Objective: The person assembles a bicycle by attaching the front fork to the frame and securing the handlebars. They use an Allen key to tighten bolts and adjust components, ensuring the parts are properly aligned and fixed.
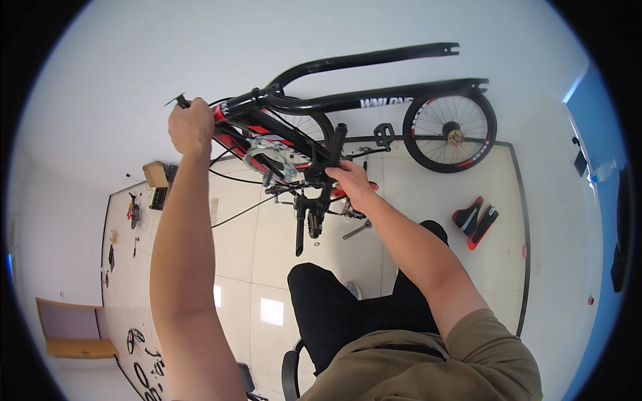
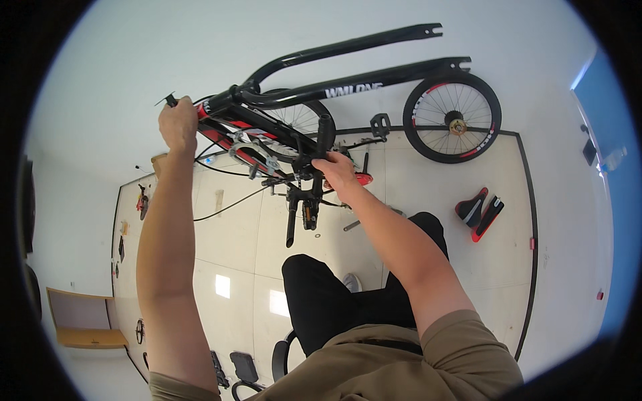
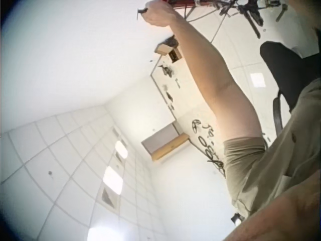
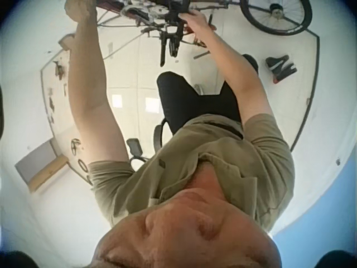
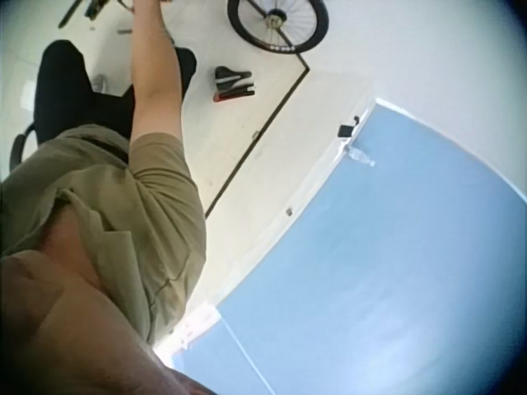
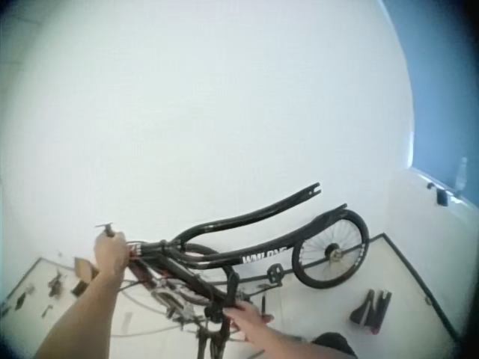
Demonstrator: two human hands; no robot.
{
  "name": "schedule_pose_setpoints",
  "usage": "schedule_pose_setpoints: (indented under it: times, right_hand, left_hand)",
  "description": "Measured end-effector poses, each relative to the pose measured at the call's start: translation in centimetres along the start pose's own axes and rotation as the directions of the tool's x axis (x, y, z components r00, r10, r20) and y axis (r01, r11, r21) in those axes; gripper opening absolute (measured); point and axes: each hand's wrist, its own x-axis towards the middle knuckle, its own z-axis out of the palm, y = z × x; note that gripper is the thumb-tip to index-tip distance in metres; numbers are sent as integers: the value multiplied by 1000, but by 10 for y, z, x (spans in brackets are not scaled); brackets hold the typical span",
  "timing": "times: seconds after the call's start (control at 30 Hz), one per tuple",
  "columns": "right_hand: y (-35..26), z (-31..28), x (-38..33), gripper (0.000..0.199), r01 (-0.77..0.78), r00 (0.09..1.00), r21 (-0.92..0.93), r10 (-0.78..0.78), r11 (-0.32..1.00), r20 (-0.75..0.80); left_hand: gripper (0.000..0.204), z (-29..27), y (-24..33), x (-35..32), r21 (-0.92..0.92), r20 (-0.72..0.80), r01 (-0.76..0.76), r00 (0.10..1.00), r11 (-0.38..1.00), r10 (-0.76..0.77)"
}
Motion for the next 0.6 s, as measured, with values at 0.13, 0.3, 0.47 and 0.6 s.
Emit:
schedule_pose_setpoints:
  times: [0.13,0.3,0.47,0.6]
  right_hand:
    - [0,10,-2,22,-52,999,-1,52,999,-7]
    - [13,1,0,23,70,995,-120,-61,990,79]
    - [14,-4,-9,24,180,980,-280,-148,943,132]
    - [2,4,-25,27,303,949,-416,-234,857,210]
  left_hand:
    - [38,-7,1,-2,-5,26,24,999,1000,-23]
    - [41,-8,4,-5,-59,59,22,998,998,-19]
    - [40,-6,0,-3,-53,48,6,999,999,-3]
    - [40,-12,-1,-4,-11,45,-15,999,1000,16]
